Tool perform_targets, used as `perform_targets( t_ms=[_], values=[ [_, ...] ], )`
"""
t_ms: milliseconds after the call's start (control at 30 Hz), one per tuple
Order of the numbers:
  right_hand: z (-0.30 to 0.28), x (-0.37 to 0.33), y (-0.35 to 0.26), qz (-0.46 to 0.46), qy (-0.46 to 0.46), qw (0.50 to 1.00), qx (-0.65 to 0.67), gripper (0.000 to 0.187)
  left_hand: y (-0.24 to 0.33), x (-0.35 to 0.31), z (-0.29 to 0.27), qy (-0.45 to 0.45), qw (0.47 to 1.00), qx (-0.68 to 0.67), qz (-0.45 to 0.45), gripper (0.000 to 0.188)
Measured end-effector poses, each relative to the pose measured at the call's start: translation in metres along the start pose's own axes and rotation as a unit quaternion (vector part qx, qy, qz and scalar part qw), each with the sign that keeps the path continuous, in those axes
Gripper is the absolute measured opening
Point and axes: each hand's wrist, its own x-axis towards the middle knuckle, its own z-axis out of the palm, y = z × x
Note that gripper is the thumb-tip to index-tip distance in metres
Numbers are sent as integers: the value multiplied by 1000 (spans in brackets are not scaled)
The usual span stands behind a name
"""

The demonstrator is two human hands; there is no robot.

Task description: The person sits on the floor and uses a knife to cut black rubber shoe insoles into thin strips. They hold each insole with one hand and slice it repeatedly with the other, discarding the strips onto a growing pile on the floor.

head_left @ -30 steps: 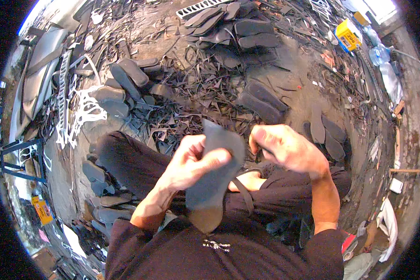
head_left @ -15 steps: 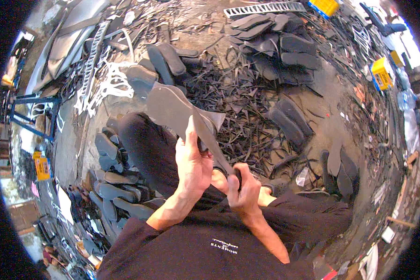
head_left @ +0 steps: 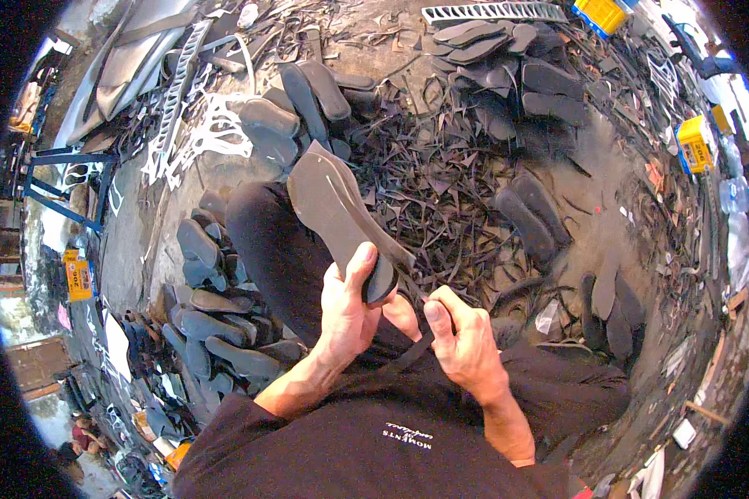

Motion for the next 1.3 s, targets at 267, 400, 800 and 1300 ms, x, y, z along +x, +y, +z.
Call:
perform_targets(
  t_ms=[267,400,800,1300],
  values=[
    [33,47,6,6,-57,997,45,60,-4,-14,-24,24,998,43,-27,28],
    [67,110,37,-133,69,988,40,63,2,-24,-14,-72,996,23,-44,32],
    [27,44,13,34,-38,979,198,36,6,37,-14,76,995,70,-1,40],
    [14,25,46,-57,188,979,54,50,13,25,29,-112,949,280,-93,39]
  ],
)
